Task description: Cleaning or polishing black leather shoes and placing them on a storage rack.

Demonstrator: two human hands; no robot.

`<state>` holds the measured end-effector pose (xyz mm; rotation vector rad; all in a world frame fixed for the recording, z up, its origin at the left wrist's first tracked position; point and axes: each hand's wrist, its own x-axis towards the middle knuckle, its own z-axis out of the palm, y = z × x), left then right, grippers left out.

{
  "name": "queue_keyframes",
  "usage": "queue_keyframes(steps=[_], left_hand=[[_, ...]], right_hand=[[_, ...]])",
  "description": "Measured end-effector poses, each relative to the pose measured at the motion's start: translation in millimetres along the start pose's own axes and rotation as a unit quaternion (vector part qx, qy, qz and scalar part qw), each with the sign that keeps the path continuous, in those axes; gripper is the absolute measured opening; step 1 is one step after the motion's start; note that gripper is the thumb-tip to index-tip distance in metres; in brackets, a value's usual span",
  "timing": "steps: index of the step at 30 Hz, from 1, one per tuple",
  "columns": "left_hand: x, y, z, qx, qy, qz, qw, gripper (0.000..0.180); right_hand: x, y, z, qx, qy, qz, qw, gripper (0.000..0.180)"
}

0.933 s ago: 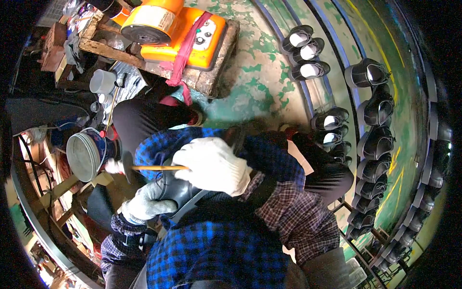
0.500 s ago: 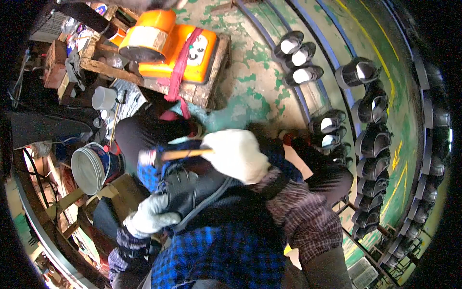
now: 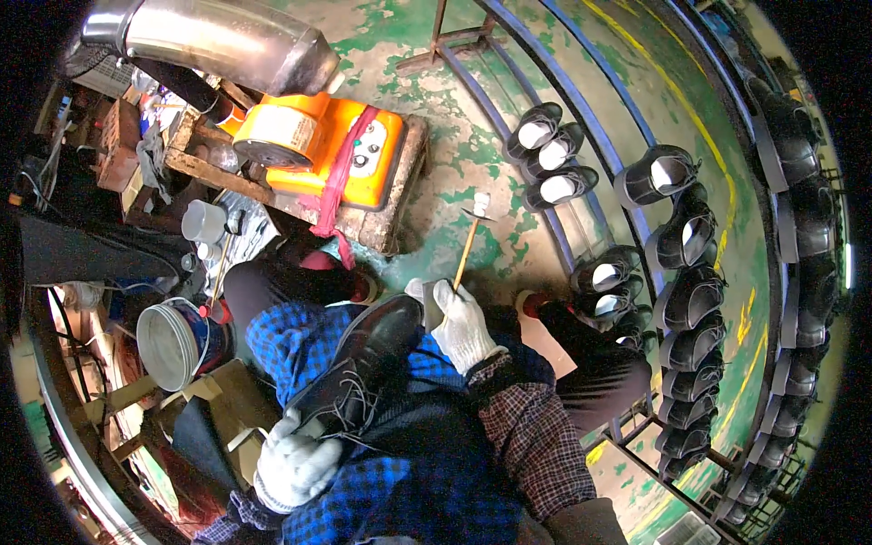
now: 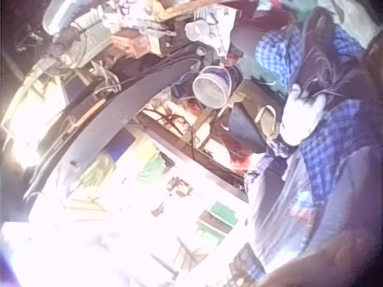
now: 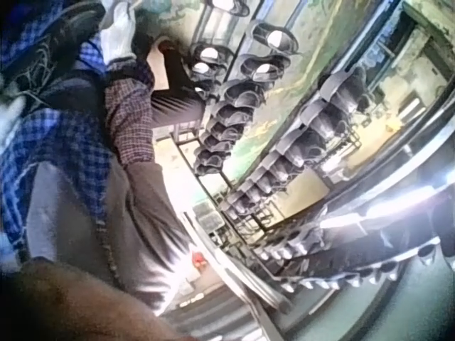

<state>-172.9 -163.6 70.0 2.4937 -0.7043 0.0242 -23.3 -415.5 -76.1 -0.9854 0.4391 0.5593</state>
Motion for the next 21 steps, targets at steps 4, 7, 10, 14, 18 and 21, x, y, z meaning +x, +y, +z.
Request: queue_keyframes(steps=[4, 7, 10, 14, 18, 21], left_hand=[[-8, 11, 5, 0.064, 0.151, -0.294, 0.942, 0.068], [-21, 1, 14, -0.295, 0.119, -0.513, 0.797, 0.085], [-35, 0, 18, -0.433, 0.07, -0.491, 0.752, 0.096], [-15, 7, 19, -0.428, 0.067, -0.406, 0.804, 0.096], [10, 23, 0, -0.666, 0.116, -0.453, 0.582, 0.095], [66, 16, 2, -0.61, -0.043, -0.418, 0.672, 0.076]], right_hand=[[-2, 4, -9, -0.029, -0.03, -0.063, 0.997, 0.034], [-15, -3, -2, -0.019, -0.042, -0.085, 0.995, 0.027], [-31, -16, 3, -0.103, -0.038, -0.162, 0.981, 0.022], [-60, -60, -30, -0.073, 0.01, -0.251, 0.965, 0.026], [-115, -129, -50, -0.101, 0.192, -0.25, 0.943, 0.025], [-173, -137, -104, -0.07, 0.295, -0.261, 0.916, 0.033]])
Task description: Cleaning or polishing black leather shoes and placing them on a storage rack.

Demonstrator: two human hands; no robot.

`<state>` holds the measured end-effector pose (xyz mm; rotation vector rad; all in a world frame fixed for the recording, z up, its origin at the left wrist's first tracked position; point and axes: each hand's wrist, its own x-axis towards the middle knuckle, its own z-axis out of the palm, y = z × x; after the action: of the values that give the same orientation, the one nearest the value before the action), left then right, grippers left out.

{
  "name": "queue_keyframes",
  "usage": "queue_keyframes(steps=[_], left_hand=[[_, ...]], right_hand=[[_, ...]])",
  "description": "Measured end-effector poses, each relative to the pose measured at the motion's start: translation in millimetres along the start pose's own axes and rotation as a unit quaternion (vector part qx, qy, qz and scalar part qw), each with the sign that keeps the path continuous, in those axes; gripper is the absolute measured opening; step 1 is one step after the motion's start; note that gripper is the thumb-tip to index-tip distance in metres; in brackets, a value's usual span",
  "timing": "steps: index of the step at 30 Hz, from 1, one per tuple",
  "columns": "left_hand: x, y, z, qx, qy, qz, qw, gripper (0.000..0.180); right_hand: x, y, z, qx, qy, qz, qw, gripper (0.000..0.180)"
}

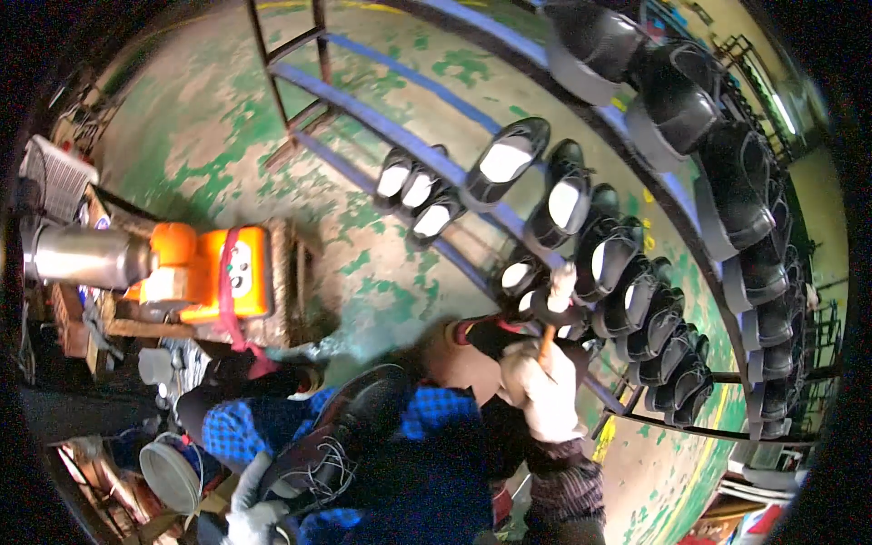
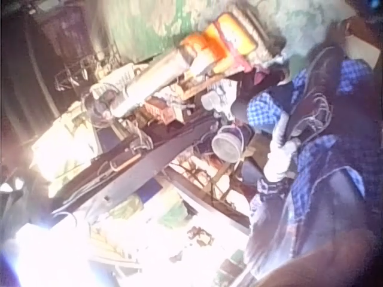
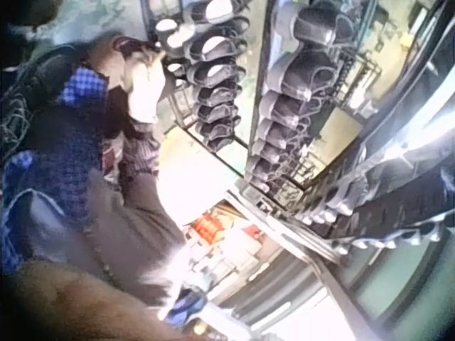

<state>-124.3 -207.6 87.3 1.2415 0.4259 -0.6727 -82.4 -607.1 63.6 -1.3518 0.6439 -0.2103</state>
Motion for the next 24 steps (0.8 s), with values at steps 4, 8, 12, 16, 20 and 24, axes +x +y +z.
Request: queue_keyframes(steps=[4, 8, 12, 16, 20, 24], left_hand=[[102, 54, 71, 0.054, -0.032, -0.103, 0.993, 0.072], [234, 6, 115, 0.099, -0.145, -0.183, 0.967, 0.063], [335, -50, 178, 0.08, -0.099, -0.154, 0.98, 0.035], [442, -104, 236, 0.005, -0.126, -0.113, 0.986, 0.031], [437, -106, 322, -0.021, -0.171, -0.273, 0.947, 0.043], [475, -229, 352, -0.011, -0.174, -0.158, 0.972, 0.035]], right_hand=[[-23, 20, -109, -0.065, -0.054, 0.0, 0.996, 0.034], [-42, 67, -144, -0.039, 0.059, 0.095, 0.993, 0.025], [-25, 65, -127, -0.046, 0.118, 0.135, 0.983, 0.02], [-15, 70, -122, -0.083, 0.194, 0.131, 0.969, 0.013], [-17, 79, -142, -0.152, 0.183, 0.127, 0.963, 0.012], [-8, 57, -117, -0.154, 0.187, 0.139, 0.96, 0.007]])
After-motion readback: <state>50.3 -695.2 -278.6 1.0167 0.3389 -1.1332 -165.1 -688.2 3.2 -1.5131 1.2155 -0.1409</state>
